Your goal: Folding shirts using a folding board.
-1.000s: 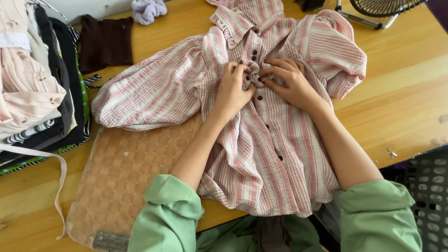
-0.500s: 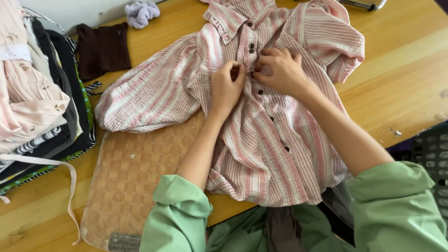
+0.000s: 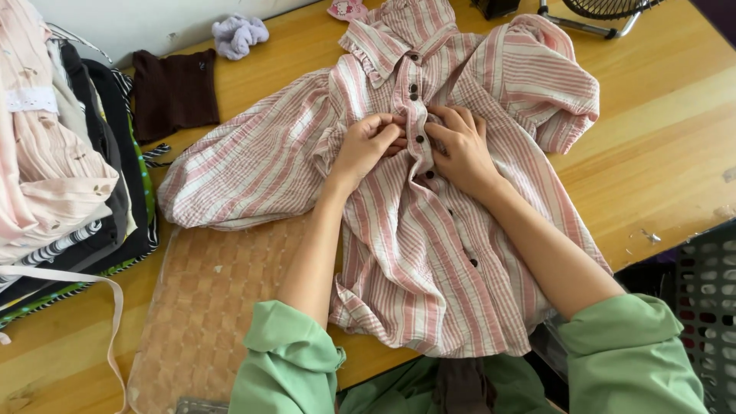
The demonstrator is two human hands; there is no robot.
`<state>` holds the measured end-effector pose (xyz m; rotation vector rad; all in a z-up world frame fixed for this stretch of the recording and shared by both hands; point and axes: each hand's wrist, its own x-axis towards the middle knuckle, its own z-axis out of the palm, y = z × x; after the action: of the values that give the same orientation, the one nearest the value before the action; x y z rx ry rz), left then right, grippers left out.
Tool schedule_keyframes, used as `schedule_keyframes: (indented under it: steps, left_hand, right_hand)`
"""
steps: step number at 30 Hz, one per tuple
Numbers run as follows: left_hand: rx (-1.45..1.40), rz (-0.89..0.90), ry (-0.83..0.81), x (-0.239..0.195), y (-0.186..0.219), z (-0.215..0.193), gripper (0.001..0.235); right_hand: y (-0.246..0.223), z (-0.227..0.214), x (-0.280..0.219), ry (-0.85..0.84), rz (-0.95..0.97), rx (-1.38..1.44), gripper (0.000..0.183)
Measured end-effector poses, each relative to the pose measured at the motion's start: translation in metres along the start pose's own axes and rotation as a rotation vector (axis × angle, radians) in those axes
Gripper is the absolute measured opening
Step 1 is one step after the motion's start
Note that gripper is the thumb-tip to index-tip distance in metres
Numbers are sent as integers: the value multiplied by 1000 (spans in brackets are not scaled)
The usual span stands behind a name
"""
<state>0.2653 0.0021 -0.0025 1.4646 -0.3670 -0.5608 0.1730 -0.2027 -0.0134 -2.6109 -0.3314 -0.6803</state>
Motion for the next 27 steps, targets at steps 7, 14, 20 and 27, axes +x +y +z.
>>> schedule_keyframes:
  steps: [7,14,20,27]
  left_hand:
    - [771,126,161,-19,27,36,55]
    - [532,315,72,-1,-17,17,40]
    - [555,423,73,-18,10,26,34]
    - [611,434,158,-9,-6,21,28]
  right_hand:
    - [11,6,-2,29,86,155,37]
    - [19,1,0,21,222,275,18]
    - [9,2,0,31,196,186,24]
    - [6,4,4,19,165,143,22]
